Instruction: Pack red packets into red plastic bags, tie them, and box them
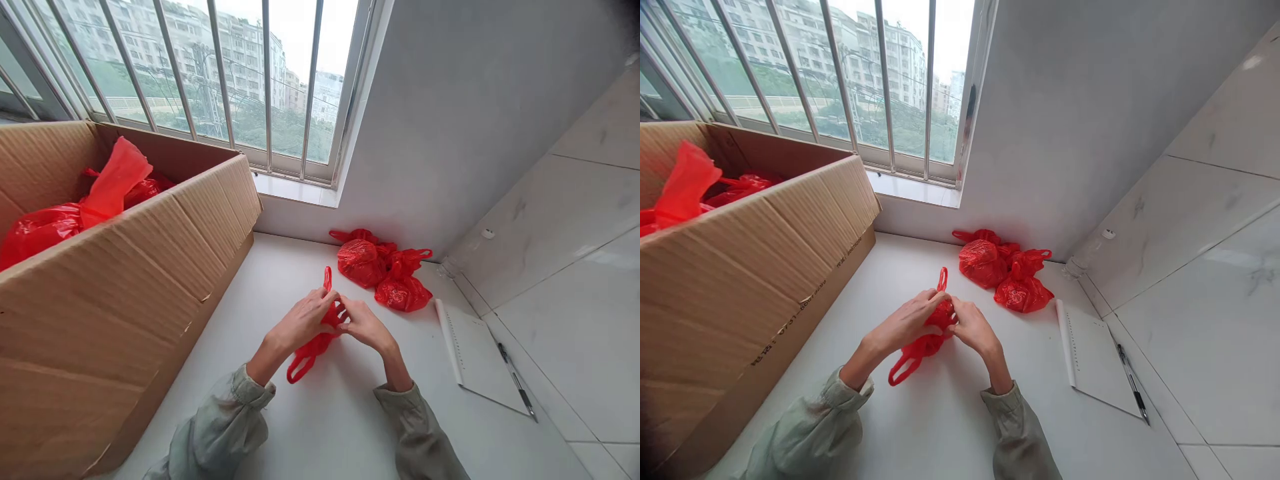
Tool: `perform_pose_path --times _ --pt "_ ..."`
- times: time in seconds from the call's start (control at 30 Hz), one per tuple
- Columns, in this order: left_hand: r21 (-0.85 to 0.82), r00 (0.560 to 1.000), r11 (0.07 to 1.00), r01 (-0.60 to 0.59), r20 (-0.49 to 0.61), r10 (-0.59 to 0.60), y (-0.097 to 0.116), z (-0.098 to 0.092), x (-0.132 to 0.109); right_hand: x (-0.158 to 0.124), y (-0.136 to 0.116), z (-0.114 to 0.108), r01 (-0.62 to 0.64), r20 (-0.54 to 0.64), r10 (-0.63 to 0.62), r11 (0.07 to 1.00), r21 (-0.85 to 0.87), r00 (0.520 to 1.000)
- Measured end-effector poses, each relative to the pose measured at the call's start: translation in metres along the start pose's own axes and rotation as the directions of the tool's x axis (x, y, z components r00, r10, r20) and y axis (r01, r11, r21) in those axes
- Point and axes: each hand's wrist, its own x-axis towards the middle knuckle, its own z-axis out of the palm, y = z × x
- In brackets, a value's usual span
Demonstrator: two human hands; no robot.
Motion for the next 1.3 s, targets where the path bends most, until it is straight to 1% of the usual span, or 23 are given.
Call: perform_pose_path --times 0.07,0.13,0.2,0.27,0.33,0.4,0.47,0.5,0.57,0.63,0.67,0.73,0.77,0.8,0.87,0.93,0.97,1.0,1.07,1.13,1.2,1.3 --pt "0.076 0.999 0.996 0.035 0.002 -0.035 -0.004 -0.001 0.001 0.000 0.000 -0.004 0.007 -0.036 -0.007 1.000 0.007 0.999" --pt "0.106 0.997 0.992 0.073 -0.034 -0.070 -0.010 -0.009 0.000 -0.003 -0.003 -0.011 0.004 -0.093 -0.003 1.000 0.014 0.996" --pt "0.039 0.995 0.997 0.061 -0.086 -0.058 -0.015 -0.022 -0.003 -0.007 -0.007 -0.020 -0.002 -0.128 0.007 0.999 0.038 0.992" --pt "-0.076 0.992 0.997 0.020 -0.122 -0.029 -0.018 -0.034 -0.006 -0.012 -0.010 -0.028 -0.005 -0.149 0.014 0.998 0.058 0.989" --pt "-0.180 0.987 0.984 0.008 -0.156 -0.037 -0.019 -0.043 -0.009 -0.017 -0.010 -0.036 -0.006 -0.180 0.015 0.999 0.049 0.984" --pt "-0.242 0.969 0.969 0.053 -0.222 -0.108 -0.022 -0.050 -0.010 -0.023 -0.006 -0.044 -0.023 -0.220 0.023 1.000 0.003 0.975" --pt "-0.266 0.938 0.956 0.124 -0.284 -0.200 -0.028 -0.055 -0.013 -0.029 -0.001 -0.049 -0.070 -0.231 0.052 0.995 -0.068 0.971" --pt "-0.270 0.931 0.951 0.152 -0.283 -0.230 -0.031 -0.057 -0.014 -0.033 0.002 -0.051 -0.098 -0.223 0.073 0.990 -0.105 0.972" --pt "-0.264 0.953 0.950 0.169 -0.200 -0.226 -0.034 -0.059 -0.016 -0.039 0.004 -0.053 -0.140 -0.204 0.107 0.978 -0.156 0.973" --pt "-0.235 0.984 0.964 0.123 -0.100 -0.150 -0.032 -0.055 -0.016 -0.042 0.001 -0.052 -0.131 -0.208 0.095 0.978 -0.163 0.973" --pt "-0.217 0.993 0.973 0.083 -0.068 -0.099 -0.029 -0.049 -0.015 -0.041 -0.002 -0.049 -0.104 -0.210 0.070 0.982 -0.156 0.975" --pt "-0.192 0.999 0.981 0.001 -0.043 -0.010 -0.017 -0.033 -0.010 -0.037 -0.010 -0.042 -0.026 -0.190 -0.002 0.989 -0.146 0.982" --pt "-0.190 0.999 0.982 -0.022 -0.033 0.016 -0.011 -0.022 -0.007 -0.034 -0.013 -0.038 0.006 -0.170 -0.032 0.989 -0.150 0.985" --pt "-0.185 0.999 0.982 -0.026 -0.027 0.022 -0.004 -0.010 -0.004 -0.030 -0.016 -0.033 0.023 -0.150 -0.047 0.987 -0.157 0.988" --pt "-0.162 0.999 0.987 0.002 -0.031 -0.007 0.004 0.011 0.003 -0.024 -0.020 -0.024 0.025 -0.123 -0.046 0.986 -0.163 0.991" --pt "-0.155 0.998 0.987 0.028 -0.059 -0.037 0.006 0.024 0.008 -0.019 -0.021 -0.020 0.015 -0.134 -0.035 0.989 -0.148 0.990" --pt "-0.164 0.997 0.986 0.037 -0.066 -0.048 0.004 0.025 0.010 -0.018 -0.020 -0.020 0.015 -0.148 -0.035 0.991 -0.133 0.988" --pt "-0.184 0.996 0.982 0.043 -0.066 -0.056 0.000 0.023 0.010 -0.019 -0.019 -0.023 0.016 -0.167 -0.035 0.993 -0.115 0.985" --pt "-0.248 0.996 0.967 0.060 -0.049 -0.075 -0.009 0.009 0.009 -0.021 -0.016 -0.032 0.008 -0.208 -0.025 0.997 -0.083 0.978" --pt "-0.319 0.993 0.944 0.088 -0.044 -0.108 -0.019 -0.012 0.004 -0.027 -0.010 -0.045 -0.016 -0.254 -0.001 0.998 -0.065 0.967" --pt "-0.350 0.983 0.928 0.130 -0.073 -0.166 -0.029 -0.032 -0.003 -0.035 -0.003 -0.059 -0.059 -0.298 0.039 0.997 -0.058 0.954" --pt "-0.359 0.958 0.912 0.199 -0.124 -0.258 -0.040 -0.054 -0.014 -0.046 0.010 -0.076 -0.124 -0.282 0.108 0.991 -0.039 0.953"
